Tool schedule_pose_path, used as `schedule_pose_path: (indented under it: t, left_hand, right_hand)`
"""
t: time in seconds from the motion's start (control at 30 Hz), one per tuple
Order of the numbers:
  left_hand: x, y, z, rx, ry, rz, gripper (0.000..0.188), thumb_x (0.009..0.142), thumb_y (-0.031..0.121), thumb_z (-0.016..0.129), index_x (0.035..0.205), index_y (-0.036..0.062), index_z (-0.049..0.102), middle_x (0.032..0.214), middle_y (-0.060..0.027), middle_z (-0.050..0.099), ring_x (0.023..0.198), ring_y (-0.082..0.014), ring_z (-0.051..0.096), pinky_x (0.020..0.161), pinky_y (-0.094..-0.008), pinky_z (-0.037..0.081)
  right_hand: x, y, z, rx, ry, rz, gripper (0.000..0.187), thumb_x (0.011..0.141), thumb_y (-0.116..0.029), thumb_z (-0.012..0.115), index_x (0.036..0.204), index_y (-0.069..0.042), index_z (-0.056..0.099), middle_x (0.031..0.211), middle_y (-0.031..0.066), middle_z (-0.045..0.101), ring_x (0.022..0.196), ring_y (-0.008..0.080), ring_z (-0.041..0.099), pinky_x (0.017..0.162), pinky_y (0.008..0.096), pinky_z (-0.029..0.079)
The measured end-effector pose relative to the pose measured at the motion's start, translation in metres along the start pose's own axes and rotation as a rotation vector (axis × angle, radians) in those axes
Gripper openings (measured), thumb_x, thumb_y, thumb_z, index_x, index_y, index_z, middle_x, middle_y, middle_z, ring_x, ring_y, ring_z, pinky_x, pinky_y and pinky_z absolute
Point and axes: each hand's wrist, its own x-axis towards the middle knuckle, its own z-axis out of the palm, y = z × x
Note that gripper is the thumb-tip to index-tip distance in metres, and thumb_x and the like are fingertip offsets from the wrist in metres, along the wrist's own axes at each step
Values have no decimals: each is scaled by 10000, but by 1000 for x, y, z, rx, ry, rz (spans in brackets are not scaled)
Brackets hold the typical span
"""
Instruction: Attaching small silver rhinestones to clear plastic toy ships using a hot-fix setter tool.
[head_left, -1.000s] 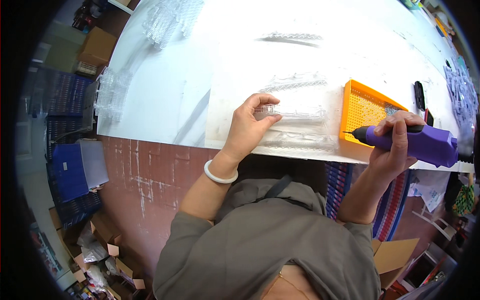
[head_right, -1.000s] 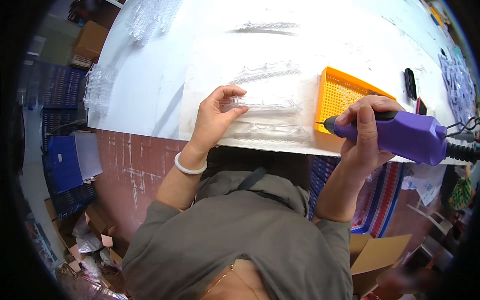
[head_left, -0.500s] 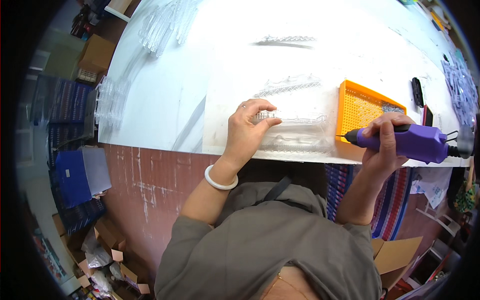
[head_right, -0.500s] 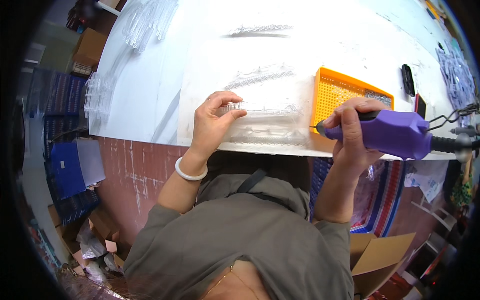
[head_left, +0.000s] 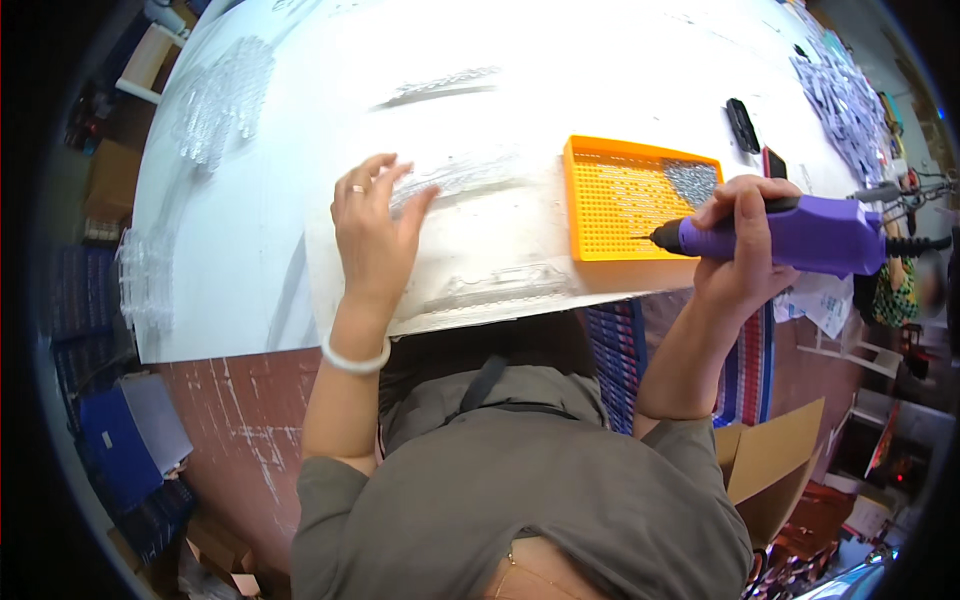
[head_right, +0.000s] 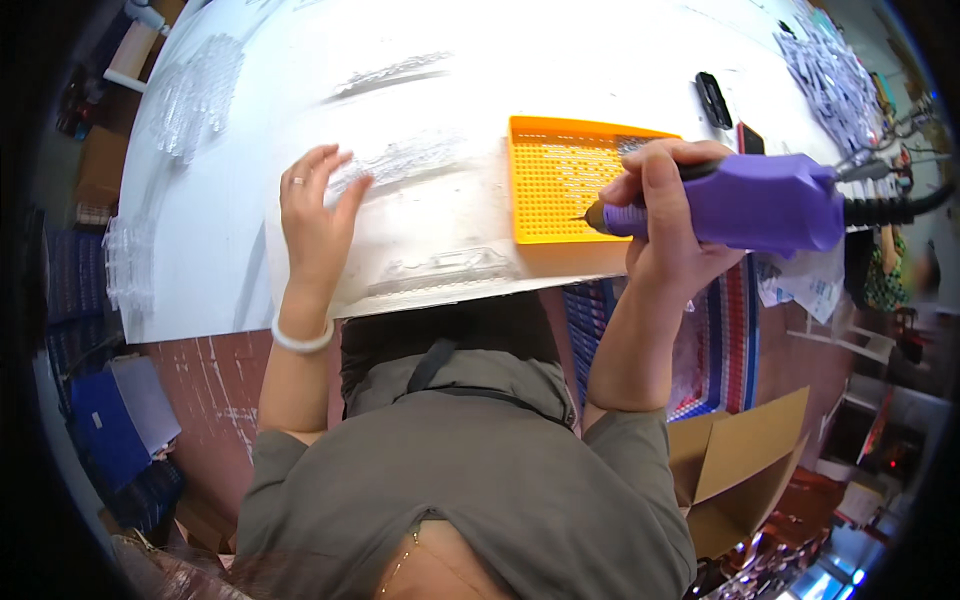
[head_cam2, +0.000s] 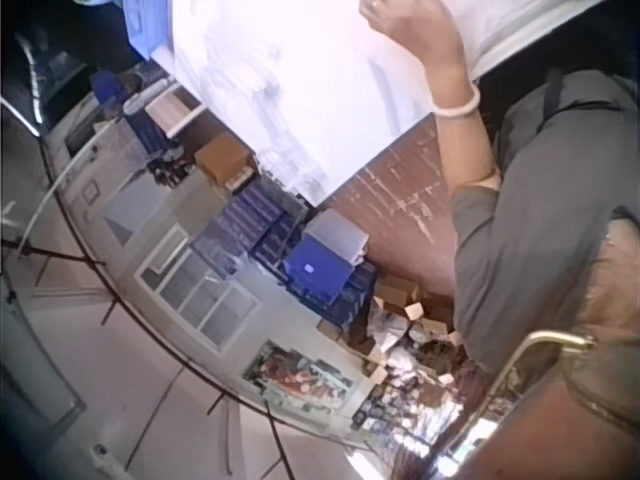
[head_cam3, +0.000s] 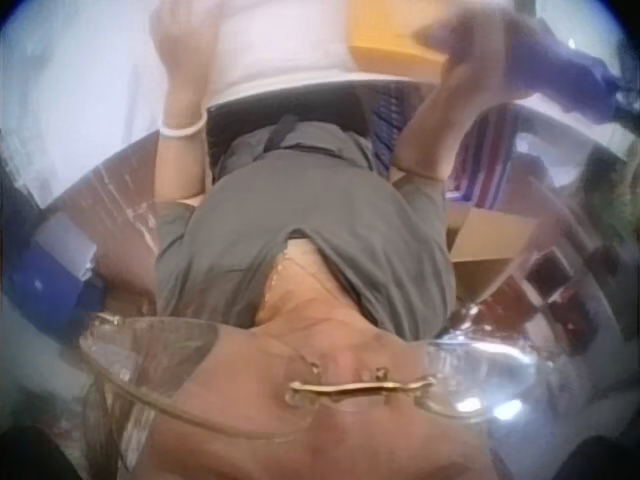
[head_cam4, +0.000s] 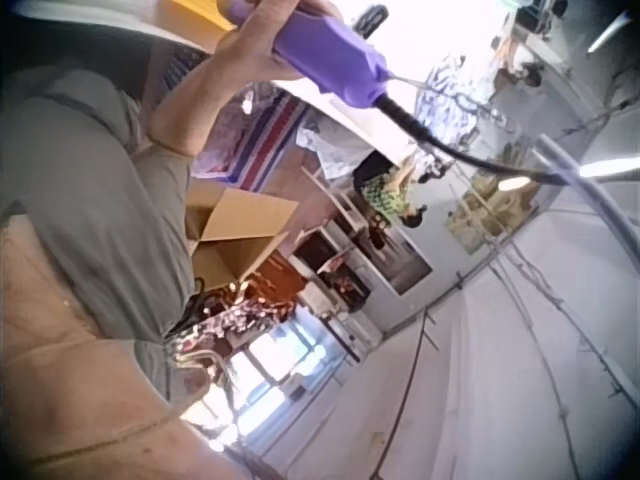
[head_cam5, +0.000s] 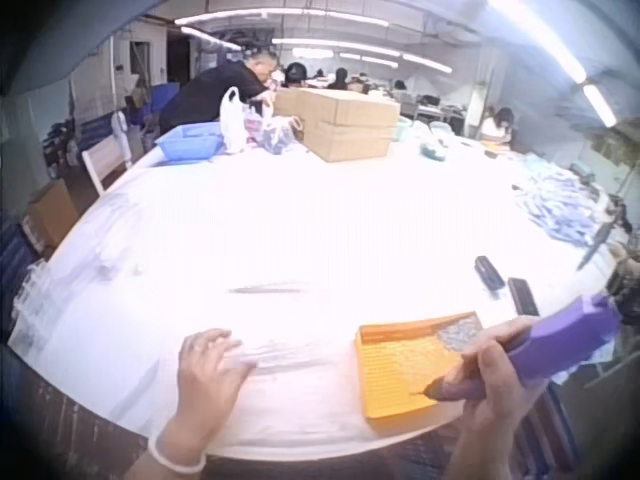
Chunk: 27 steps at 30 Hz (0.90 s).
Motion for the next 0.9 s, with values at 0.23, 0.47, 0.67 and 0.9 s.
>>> schedule_pose_path:
  t: [0.23,0.47,0.67,0.9]
  left_hand:
    - [-73,48,-15,-85,-455,399,249,745,60,727,993,62,697,1140,-70,645,1054,-250,574,918,-394,431]
    - [-73,40,8,2,-240,338,289,787,-41,613,1051,44,694,1143,-64,652,1013,-243,589,912,-387,432]
    - [-77,44,9,7,-221,318,282,792,-30,639,1059,43,694,1144,-70,652,978,-237,588,898,-373,430]
    - [-79,44,8,19,-210,321,263,800,-18,651,1055,31,692,1136,-77,655,981,-233,589,887,-364,428]
  right_hand:
    - [1,18,-14,-192,64,105,67,856,-18,672,890,20,628,743,109,674,592,148,660,519,224,529]
    - [-3,25,-18,-186,68,105,65,870,-32,668,894,15,630,755,101,675,611,144,668,526,215,515]
    - [-6,28,-21,-195,75,127,59,868,-31,671,892,11,637,746,93,673,607,142,668,540,215,521]
    - [-7,29,-21,-190,60,103,69,870,-32,669,909,13,634,727,96,666,596,142,669,519,205,525]
